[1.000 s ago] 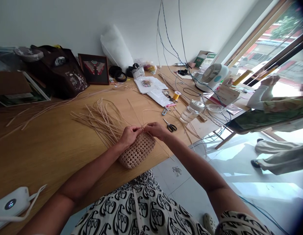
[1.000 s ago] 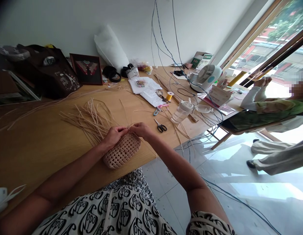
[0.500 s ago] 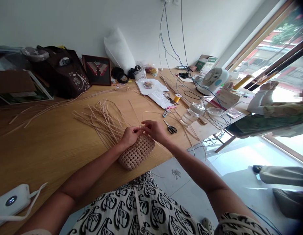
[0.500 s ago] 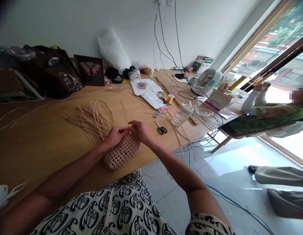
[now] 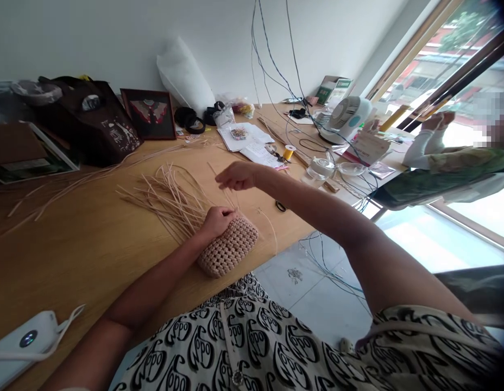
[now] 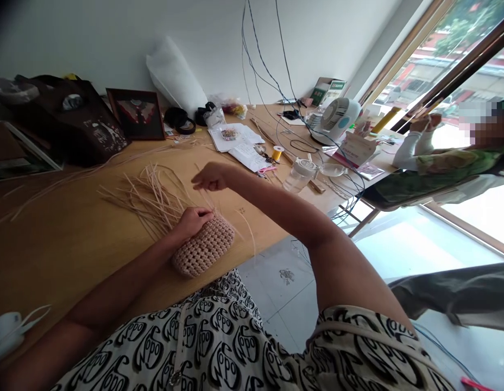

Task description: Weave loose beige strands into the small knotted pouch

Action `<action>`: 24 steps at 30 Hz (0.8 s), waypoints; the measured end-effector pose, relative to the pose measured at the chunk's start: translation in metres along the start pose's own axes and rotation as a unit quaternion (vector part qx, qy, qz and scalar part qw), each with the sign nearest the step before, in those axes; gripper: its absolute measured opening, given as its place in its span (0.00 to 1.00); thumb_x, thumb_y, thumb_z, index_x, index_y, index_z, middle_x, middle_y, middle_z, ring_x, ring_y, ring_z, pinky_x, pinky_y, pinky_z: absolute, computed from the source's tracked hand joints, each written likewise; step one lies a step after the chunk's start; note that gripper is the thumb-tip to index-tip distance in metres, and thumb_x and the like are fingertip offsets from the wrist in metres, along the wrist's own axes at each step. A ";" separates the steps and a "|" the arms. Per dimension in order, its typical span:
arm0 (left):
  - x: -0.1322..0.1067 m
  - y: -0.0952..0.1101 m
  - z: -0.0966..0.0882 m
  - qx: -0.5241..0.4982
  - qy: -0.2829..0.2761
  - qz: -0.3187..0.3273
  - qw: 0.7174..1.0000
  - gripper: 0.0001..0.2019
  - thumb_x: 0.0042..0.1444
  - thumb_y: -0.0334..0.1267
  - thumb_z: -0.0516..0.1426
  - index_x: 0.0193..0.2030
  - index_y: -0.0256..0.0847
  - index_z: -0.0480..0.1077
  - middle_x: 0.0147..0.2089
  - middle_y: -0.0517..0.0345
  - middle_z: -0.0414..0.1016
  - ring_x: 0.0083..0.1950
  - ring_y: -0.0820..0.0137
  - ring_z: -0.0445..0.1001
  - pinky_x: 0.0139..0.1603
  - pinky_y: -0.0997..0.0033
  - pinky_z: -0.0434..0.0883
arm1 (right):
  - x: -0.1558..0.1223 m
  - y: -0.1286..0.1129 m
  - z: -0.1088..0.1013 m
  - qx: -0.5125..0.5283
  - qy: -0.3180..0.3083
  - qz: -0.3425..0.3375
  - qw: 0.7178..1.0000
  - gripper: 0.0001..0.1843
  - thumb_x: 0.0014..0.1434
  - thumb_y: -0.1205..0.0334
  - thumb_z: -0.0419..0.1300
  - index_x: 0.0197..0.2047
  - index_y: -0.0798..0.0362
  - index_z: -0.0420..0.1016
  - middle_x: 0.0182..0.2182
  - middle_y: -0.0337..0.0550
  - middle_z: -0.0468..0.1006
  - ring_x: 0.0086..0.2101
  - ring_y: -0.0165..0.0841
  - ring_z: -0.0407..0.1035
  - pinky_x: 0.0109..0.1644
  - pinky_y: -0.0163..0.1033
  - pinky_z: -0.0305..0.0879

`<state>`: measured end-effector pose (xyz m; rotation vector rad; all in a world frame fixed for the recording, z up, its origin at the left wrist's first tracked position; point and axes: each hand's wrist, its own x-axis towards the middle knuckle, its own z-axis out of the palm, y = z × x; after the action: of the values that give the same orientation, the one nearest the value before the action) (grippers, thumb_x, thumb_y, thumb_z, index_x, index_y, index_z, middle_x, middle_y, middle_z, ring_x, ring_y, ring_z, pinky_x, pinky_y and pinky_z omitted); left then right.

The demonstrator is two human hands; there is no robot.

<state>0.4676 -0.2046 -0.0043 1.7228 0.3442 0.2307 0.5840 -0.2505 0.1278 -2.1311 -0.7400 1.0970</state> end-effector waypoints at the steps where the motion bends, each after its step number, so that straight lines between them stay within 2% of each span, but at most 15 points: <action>1: 0.000 -0.001 0.000 -0.027 -0.005 -0.022 0.999 0.08 0.41 0.38 0.60 0.25 0.35 0.75 0.26 0.60 0.75 0.31 0.70 0.70 0.36 0.72 0.64 | 0.003 -0.007 -0.007 0.078 0.007 -0.036 0.996 0.06 0.61 0.67 0.54 0.33 0.59 0.69 0.27 0.40 0.74 0.15 0.16 0.47 0.15 0.25 0.45; 3: 0.001 -0.002 0.001 -0.090 -0.028 -0.075 0.993 0.07 0.38 0.38 0.61 0.24 0.35 0.74 0.23 0.61 0.73 0.28 0.73 0.68 0.32 0.73 0.63 | 0.007 -0.020 -0.019 0.182 0.045 -0.145 0.972 0.04 0.61 0.68 0.54 0.38 0.60 0.69 0.33 0.43 0.76 0.16 0.16 0.53 0.16 0.24 0.48; 5: 0.002 -0.002 0.000 -0.155 -0.058 -0.127 0.978 0.09 0.36 0.38 0.62 0.24 0.34 0.73 0.22 0.62 0.71 0.25 0.74 0.66 0.30 0.74 0.62 | 0.009 -0.026 -0.023 0.195 0.084 -0.231 0.950 0.08 0.61 0.69 0.54 0.45 0.60 0.67 0.39 0.46 0.75 0.20 0.17 0.61 0.18 0.23 0.53; 6: 0.002 -0.003 -0.001 -0.182 -0.069 -0.146 0.970 0.10 0.35 0.38 0.63 0.24 0.34 0.73 0.21 0.61 0.71 0.25 0.74 0.66 0.30 0.74 0.63 | 0.009 -0.025 -0.023 0.173 0.098 -0.251 0.947 0.11 0.61 0.69 0.54 0.48 0.61 0.66 0.40 0.48 0.75 0.21 0.18 0.64 0.18 0.24 0.55; 8: 0.003 -0.002 -0.004 -0.219 -0.085 -0.169 0.957 0.11 0.33 0.38 0.64 0.24 0.33 0.72 0.22 0.60 0.72 0.25 0.75 0.67 0.31 0.73 0.64 | 0.008 -0.016 -0.017 0.104 0.122 -0.259 0.952 0.16 0.60 0.70 0.54 0.51 0.62 0.63 0.38 0.48 0.76 0.21 0.19 0.65 0.19 0.25 0.56; 10: 0.003 -0.002 -0.006 -0.238 -0.096 -0.179 0.950 0.11 0.33 0.37 0.65 0.24 0.33 0.72 0.22 0.59 0.72 0.25 0.74 0.68 0.32 0.73 0.64 | 0.005 0.001 -0.007 0.025 0.138 -0.263 0.954 0.17 0.57 0.72 0.54 0.51 0.63 0.64 0.33 0.46 0.77 0.19 0.19 0.64 0.20 0.25 0.57; 14: 0.003 0.001 -0.009 -0.258 -0.106 -0.186 0.942 0.09 0.35 0.35 0.65 0.23 0.33 0.72 0.21 0.59 0.72 0.25 0.74 0.68 0.31 0.72 0.65 | -0.009 0.042 0.007 -0.132 0.141 -0.262 0.945 0.09 0.55 0.69 0.55 0.39 0.61 0.72 0.25 0.41 0.75 0.19 0.21 0.63 0.22 0.28 0.55; 17: 0.003 0.005 -0.009 -0.265 -0.107 -0.186 0.940 0.07 0.37 0.34 0.63 0.22 0.32 0.72 0.20 0.58 0.71 0.24 0.74 0.67 0.29 0.74 0.63 | -0.022 0.065 0.012 -0.272 0.125 -0.247 0.922 0.08 0.53 0.67 0.56 0.30 0.60 0.75 0.21 0.38 0.74 0.20 0.22 0.61 0.26 0.30 0.53; 19: 0.004 0.006 -0.009 -0.272 -0.085 -0.196 0.938 0.05 0.39 0.33 0.61 0.21 0.32 0.72 0.20 0.58 0.70 0.22 0.75 0.66 0.26 0.74 0.61 | -0.029 0.075 0.016 -0.333 0.103 -0.250 0.903 0.08 0.53 0.67 0.56 0.30 0.58 0.77 0.23 0.38 0.75 0.23 0.23 0.62 0.28 0.31 0.53; 21: 0.006 0.006 -0.008 -0.280 -0.053 -0.205 0.936 0.05 0.41 0.32 0.59 0.20 0.32 0.70 0.19 0.59 0.69 0.21 0.76 0.64 0.24 0.75 0.59 | -0.032 0.080 0.021 -0.368 0.091 -0.255 0.890 0.09 0.55 0.66 0.56 0.35 0.55 0.78 0.28 0.40 0.77 0.27 0.25 0.66 0.31 0.31 0.54; 24: 0.010 0.004 -0.007 -0.290 -0.029 -0.212 0.933 0.08 0.43 0.32 0.55 0.17 0.34 0.68 0.18 0.59 0.68 0.21 0.76 0.64 0.24 0.75 0.60 | -0.034 0.083 0.033 -0.427 0.104 -0.242 0.865 0.11 0.58 0.64 0.55 0.40 0.51 0.78 0.34 0.43 0.78 0.32 0.29 0.68 0.33 0.32 0.54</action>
<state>0.4746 -0.1954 0.0007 1.0372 0.5343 -0.0397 0.5552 -0.3198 0.0690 -2.4510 -1.7705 0.2461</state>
